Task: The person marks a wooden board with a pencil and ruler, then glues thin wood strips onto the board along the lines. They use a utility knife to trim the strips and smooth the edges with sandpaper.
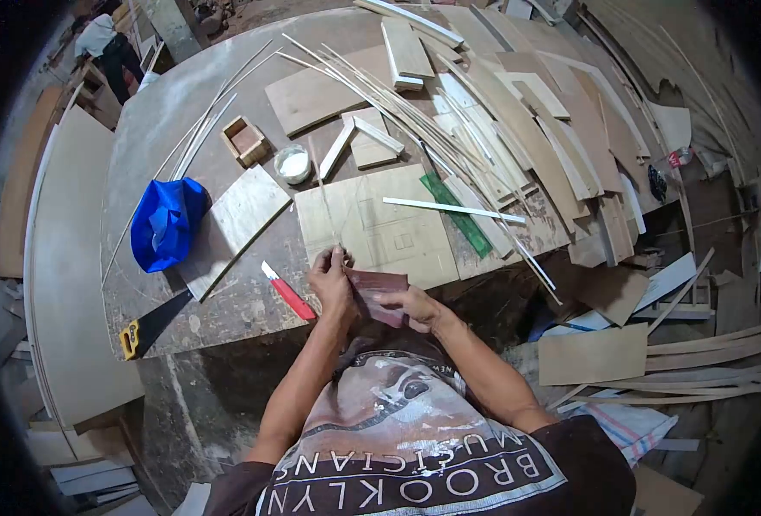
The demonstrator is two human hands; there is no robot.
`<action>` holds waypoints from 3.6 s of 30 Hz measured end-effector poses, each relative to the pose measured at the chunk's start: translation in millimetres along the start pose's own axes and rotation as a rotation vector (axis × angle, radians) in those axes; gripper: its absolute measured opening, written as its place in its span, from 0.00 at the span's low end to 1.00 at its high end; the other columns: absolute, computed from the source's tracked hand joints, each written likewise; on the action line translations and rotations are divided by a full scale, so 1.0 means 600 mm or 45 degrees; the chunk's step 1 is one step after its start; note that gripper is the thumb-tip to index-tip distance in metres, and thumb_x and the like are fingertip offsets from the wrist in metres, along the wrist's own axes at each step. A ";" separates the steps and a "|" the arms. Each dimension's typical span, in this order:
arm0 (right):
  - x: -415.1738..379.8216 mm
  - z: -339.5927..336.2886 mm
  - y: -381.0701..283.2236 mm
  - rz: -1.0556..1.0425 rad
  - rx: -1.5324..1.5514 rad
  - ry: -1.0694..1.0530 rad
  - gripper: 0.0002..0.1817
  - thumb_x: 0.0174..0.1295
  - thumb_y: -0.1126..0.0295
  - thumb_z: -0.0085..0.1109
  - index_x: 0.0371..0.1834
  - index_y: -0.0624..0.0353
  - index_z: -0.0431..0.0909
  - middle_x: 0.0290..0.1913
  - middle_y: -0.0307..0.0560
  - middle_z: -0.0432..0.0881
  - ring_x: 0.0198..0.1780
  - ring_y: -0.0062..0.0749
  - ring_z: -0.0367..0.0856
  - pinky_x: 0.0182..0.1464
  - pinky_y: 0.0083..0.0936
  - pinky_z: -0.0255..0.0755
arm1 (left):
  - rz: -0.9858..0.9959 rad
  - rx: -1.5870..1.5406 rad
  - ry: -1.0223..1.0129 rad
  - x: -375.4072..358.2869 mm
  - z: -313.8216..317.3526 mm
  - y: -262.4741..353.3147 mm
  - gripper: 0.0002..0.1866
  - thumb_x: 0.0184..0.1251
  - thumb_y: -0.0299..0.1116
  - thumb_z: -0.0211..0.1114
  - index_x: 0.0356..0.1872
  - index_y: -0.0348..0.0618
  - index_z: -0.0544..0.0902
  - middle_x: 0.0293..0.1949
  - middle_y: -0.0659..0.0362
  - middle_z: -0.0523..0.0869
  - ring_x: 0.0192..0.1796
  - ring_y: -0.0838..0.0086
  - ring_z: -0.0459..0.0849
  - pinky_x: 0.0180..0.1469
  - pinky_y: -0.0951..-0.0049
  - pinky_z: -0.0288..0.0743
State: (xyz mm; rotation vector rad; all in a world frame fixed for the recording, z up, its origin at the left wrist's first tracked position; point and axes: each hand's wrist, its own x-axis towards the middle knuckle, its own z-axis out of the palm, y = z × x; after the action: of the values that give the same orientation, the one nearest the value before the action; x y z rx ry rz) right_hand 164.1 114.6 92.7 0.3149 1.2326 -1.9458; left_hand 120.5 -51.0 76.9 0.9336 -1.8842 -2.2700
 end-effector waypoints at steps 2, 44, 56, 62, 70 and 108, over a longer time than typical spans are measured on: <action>-0.009 0.000 0.000 -0.004 0.128 -0.026 0.23 0.67 0.72 0.64 0.65 0.63 0.77 0.59 0.46 0.85 0.56 0.32 0.83 0.61 0.34 0.78 | -0.072 -0.690 -0.113 -0.001 0.008 -0.016 0.13 0.78 0.34 0.65 0.50 0.33 0.78 0.43 0.53 0.86 0.46 0.67 0.87 0.55 0.66 0.83; 0.050 -0.070 0.105 -0.880 -2.374 0.803 0.32 0.63 0.73 0.52 0.75 0.57 0.70 0.75 0.45 0.71 0.80 0.49 0.59 0.74 0.57 0.56 | 1.399 1.659 -1.228 0.079 -0.092 -0.084 0.23 0.58 0.28 0.58 0.56 0.35 0.81 0.48 0.54 0.79 0.53 0.59 0.76 0.59 0.65 0.75; 0.041 -0.084 0.118 -0.867 -2.429 0.793 0.31 0.61 0.72 0.54 0.72 0.57 0.73 0.75 0.46 0.71 0.80 0.49 0.61 0.73 0.59 0.57 | 1.548 1.623 -1.202 0.087 -0.094 -0.094 0.21 0.57 0.28 0.60 0.54 0.36 0.82 0.48 0.54 0.80 0.53 0.60 0.77 0.56 0.68 0.79; -0.050 -0.248 0.084 -0.621 -2.379 1.316 0.31 0.63 0.79 0.48 0.73 0.60 0.71 0.75 0.45 0.71 0.78 0.50 0.62 0.75 0.54 0.57 | 1.632 1.706 -1.167 0.094 -0.094 -0.104 0.21 0.55 0.30 0.60 0.52 0.39 0.83 0.47 0.57 0.78 0.51 0.63 0.77 0.55 0.69 0.78; -0.016 -0.192 0.094 -0.668 -2.146 1.118 0.29 0.66 0.76 0.48 0.73 0.59 0.72 0.76 0.46 0.71 0.80 0.46 0.60 0.78 0.57 0.51 | 1.608 1.540 -1.198 0.093 -0.099 -0.101 0.20 0.57 0.29 0.60 0.52 0.36 0.82 0.48 0.56 0.80 0.53 0.61 0.77 0.54 0.67 0.79; -0.009 -0.217 0.049 -0.560 -2.330 1.201 0.29 0.68 0.71 0.52 0.75 0.54 0.70 0.79 0.42 0.68 0.82 0.47 0.58 0.78 0.61 0.49 | 1.142 1.256 -0.980 0.064 -0.077 -0.103 0.16 0.60 0.24 0.57 0.49 0.39 0.86 0.48 0.51 0.84 0.53 0.55 0.79 0.58 0.61 0.78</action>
State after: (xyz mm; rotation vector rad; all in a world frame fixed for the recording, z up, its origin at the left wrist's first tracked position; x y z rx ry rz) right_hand 163.5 221.3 12.0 -0.0885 3.2144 -0.1185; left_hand 131.6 -91.3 1.2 -0.8817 -2.8695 -1.1243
